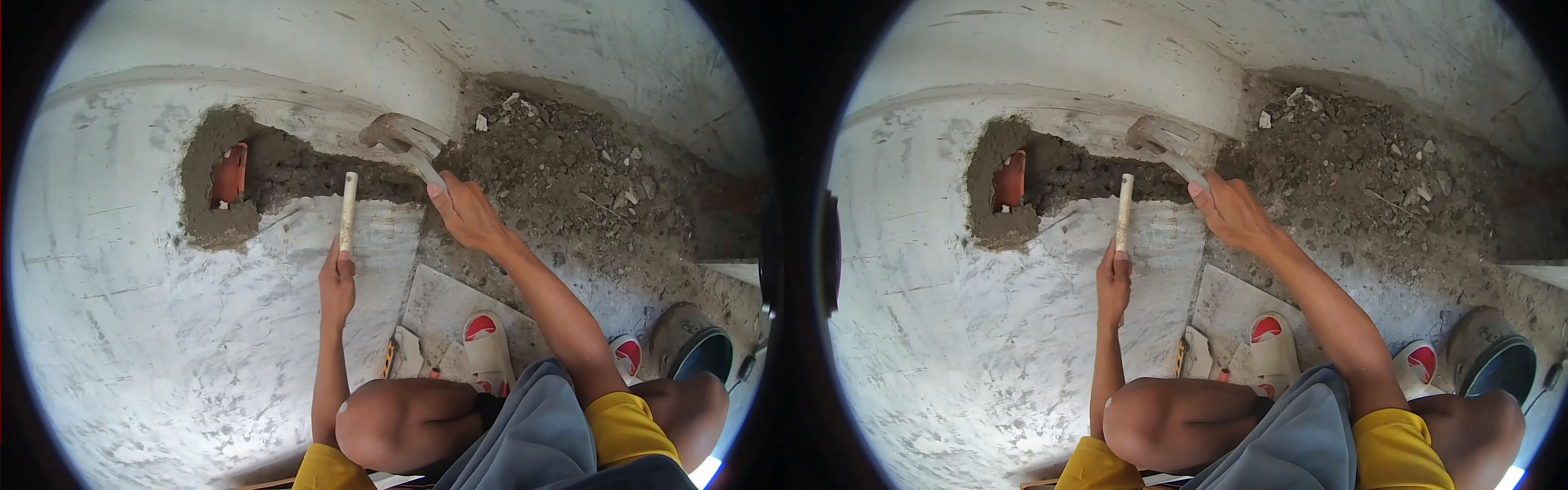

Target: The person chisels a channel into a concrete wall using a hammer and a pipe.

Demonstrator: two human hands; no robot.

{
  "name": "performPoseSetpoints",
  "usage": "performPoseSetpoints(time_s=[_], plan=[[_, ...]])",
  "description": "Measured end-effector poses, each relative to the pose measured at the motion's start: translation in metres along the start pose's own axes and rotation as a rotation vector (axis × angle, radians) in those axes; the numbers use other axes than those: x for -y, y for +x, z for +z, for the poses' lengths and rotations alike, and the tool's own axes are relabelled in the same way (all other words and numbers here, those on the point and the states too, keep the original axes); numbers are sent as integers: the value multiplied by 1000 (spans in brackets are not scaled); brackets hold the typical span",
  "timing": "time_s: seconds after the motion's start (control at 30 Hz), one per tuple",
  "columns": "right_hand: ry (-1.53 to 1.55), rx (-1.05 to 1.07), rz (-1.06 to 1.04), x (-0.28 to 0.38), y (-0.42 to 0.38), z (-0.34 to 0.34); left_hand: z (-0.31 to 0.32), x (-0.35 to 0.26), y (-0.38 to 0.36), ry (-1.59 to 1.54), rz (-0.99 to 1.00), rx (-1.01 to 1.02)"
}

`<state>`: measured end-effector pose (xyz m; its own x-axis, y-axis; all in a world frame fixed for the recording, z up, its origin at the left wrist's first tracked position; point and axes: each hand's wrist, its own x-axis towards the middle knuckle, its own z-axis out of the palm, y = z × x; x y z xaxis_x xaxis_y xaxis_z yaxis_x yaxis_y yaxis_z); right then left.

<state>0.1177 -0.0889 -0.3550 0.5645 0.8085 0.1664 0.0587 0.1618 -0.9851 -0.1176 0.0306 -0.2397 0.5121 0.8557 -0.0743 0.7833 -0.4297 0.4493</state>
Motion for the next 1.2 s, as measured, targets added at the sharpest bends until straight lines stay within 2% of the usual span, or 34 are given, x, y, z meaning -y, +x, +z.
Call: performPoseSetpoints(time_s=[0.13,0.23,0.3,0.33,0.4,0.47,0.53,0.6,0.67,0.7,0.77,0.87,0.93,1.0,1.2], plan=[[-64,-10,-26,-3,-4,0,17,4,-2,155,115,-100],[35,-62,-98,7,-12,15,20,-10,-8,328,67,-98],[99,-473,-487,11,-12,39,22,-9,-7,355,74,-111],[100,-474,-487,7,-14,46,23,-7,-7,376,82,-109],[-100,51,96,-5,-17,53,22,-2,-7,419,48,-57],[-134,82,118,-21,-18,51,22,-1,-12,467,24,-14],[-167,110,111,-25,-7,42,23,-9,-18,473,184,-121],[-40,-94,50,-21,-24,40,19,-22,-39,444,141,-143],[46,-96,22,-14,-25,33,15,-31,-53,428,236,-184],[131,-131,6,-11,-23,30,11,-30,-59,425,218,-215],[213,-64,2,-17,-24,30,4,-29,-68,411,323,-298],[279,21,13,-7,-21,28,-12,-42,-80,428,220,-307],[272,54,11,1,-21,34,-20,-52,-82,432,209,-332],[247,-7,-83,4,-22,47,-29,-64,-82,437,203,-341],[240,63,-16,10,-26,60,-51,-98,-72,662,200,-312]])
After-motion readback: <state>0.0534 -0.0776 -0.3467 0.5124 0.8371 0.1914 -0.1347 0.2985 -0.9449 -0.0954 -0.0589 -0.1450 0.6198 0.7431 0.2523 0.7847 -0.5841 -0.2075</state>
